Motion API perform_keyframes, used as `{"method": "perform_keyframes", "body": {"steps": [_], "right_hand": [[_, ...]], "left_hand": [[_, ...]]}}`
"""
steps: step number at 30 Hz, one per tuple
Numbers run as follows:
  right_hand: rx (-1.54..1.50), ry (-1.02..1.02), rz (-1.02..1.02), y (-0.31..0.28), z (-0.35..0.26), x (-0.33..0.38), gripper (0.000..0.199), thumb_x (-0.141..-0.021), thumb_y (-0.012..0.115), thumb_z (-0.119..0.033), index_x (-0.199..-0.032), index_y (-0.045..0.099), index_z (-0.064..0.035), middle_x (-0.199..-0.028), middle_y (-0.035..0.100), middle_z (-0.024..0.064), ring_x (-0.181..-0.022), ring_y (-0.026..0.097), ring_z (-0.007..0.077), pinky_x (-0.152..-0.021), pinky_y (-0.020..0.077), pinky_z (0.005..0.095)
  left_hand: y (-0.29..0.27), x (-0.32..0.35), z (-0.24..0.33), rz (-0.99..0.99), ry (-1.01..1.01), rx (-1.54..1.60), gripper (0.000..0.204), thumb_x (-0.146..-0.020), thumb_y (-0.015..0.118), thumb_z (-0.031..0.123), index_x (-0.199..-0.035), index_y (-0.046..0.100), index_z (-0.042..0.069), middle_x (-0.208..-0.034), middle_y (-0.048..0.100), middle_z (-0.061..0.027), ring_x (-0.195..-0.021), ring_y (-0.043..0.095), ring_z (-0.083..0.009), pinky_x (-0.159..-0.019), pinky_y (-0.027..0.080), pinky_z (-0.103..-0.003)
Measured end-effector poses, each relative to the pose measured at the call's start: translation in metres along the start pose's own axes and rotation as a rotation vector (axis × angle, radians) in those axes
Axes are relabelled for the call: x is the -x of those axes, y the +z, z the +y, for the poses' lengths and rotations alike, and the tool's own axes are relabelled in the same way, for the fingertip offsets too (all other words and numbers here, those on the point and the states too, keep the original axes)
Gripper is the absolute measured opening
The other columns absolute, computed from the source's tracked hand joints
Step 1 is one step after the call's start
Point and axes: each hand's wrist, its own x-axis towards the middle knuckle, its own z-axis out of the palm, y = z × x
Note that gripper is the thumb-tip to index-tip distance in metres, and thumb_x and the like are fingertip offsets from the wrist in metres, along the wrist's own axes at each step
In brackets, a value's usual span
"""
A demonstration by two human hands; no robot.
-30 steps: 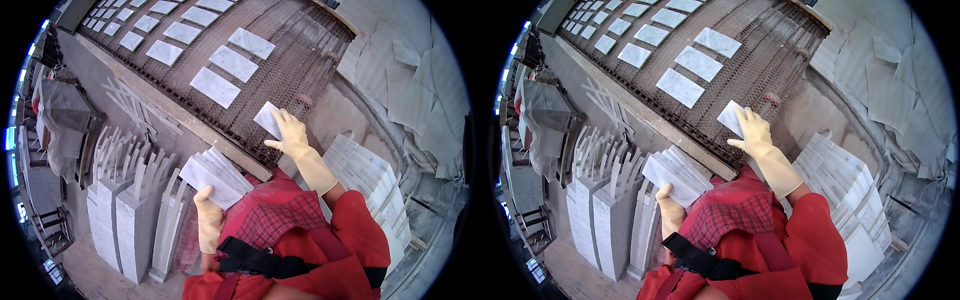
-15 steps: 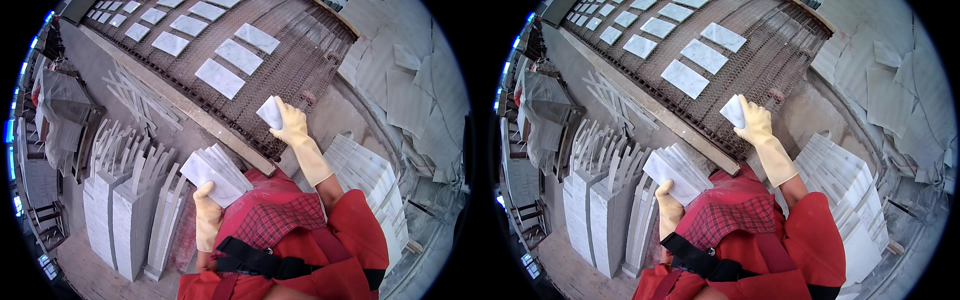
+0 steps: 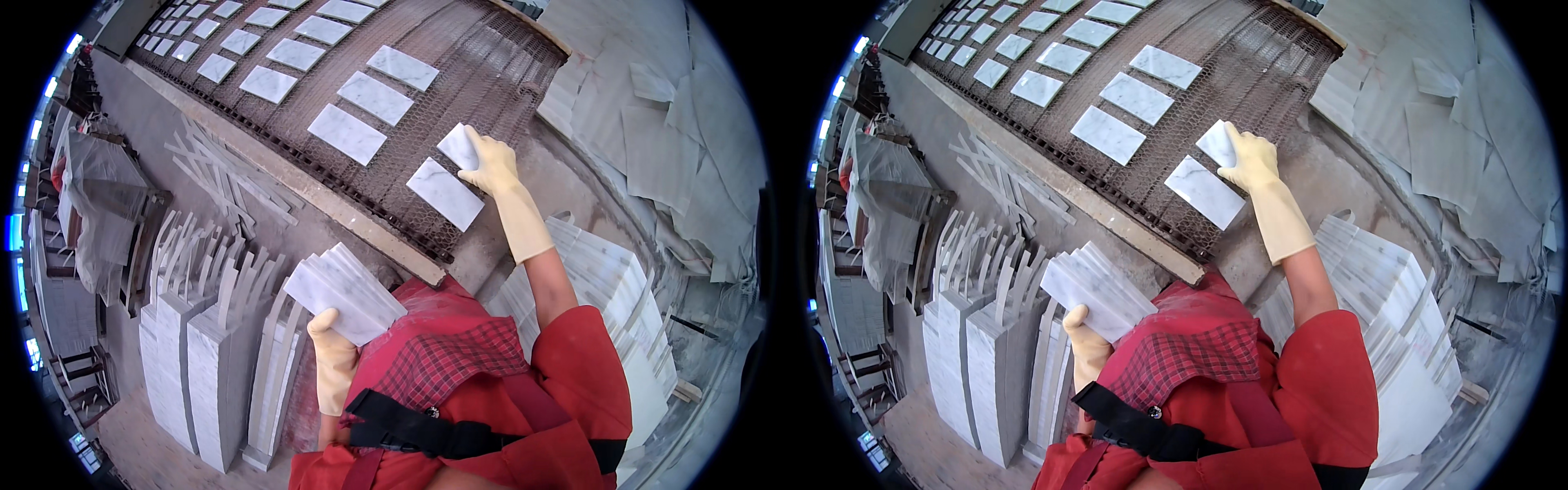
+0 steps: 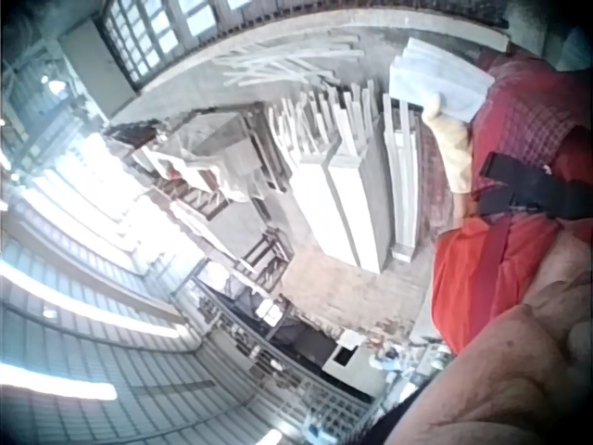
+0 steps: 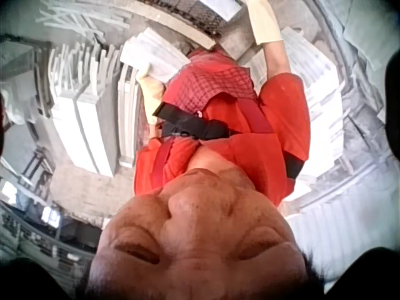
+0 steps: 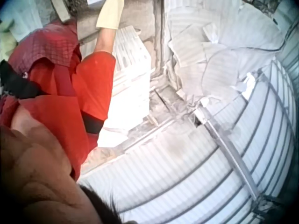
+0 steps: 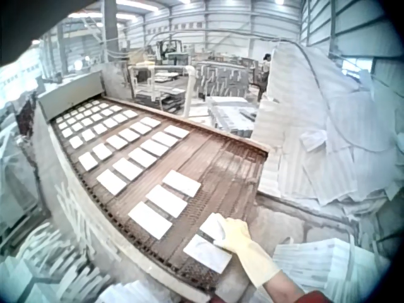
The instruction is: The person picks up small rectangular tiles from a stack and places them one by one onto a mesh rack. The person repeats this process, filling the rack with tiles in a grid pattern.
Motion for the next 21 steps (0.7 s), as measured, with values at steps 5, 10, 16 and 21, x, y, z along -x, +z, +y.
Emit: {"method": "perform_keyframes", "body": {"steps": [5, 10, 16, 21], "right_hand": [[0.063, 0.043, -0.044, 0.002, -0.002, 0.000, 0.094, -0.078, 0.096, -0.039, -0.157, 0.049, -0.0160, -0.131, 0.071, 0.0142, -0.122, 0.069, 0.0349, -0.101, 0.0573, 0.0501], [-0.409, -0.015, 0.001, -0.017, -0.066, 0.063, 0.092, -0.084, 0.091, -0.033, -0.163, 0.049, -0.0122, -0.162, 0.056, 0.0157, -0.148, 0.054, 0.0368, -0.126, 0.0420, 0.0466], [-1.035, -0.335, -0.430, -0.052, -0.186, 0.153, 0.116, -0.081, 0.095, -0.035, -0.172, 0.030, -0.0072, -0.169, 0.043, 0.0263, -0.157, 0.043, 0.0399, -0.131, 0.0349, 0.0470], [-0.902, -0.324, -0.153, -0.047, -0.196, 0.145, 0.138, -0.075, 0.098, -0.044, -0.175, 0.012, -0.0042, -0.167, 0.042, 0.0310, -0.152, 0.046, 0.0476, -0.126, 0.0401, 0.0506]], "left_hand": [[0.001, 0.001, -0.001, 0.010, 0.004, -0.034, 0.090, -0.077, 0.080, 0.034, -0.160, 0.054, 0.012, -0.148, 0.067, -0.0133, -0.135, 0.064, -0.0357, -0.118, 0.050, -0.052], [-0.019, -0.004, 0.000, 0.099, 0.074, -0.125, 0.089, -0.078, 0.078, 0.027, -0.161, 0.051, 0.009, -0.147, 0.066, -0.0145, -0.136, 0.063, -0.0370, -0.117, 0.051, -0.052], [-0.008, -0.043, 0.001, 0.173, 0.337, -0.335, 0.086, -0.082, 0.077, 0.011, -0.162, 0.048, 0.007, -0.147, 0.065, -0.0154, -0.133, 0.064, -0.0372, -0.115, 0.052, -0.051], [0.056, -0.047, -0.003, 0.262, 0.452, -0.536, 0.082, -0.089, 0.084, 0.017, -0.159, 0.045, 0.001, -0.146, 0.062, -0.0168, -0.132, 0.064, -0.0322, -0.113, 0.052, -0.047]]}}
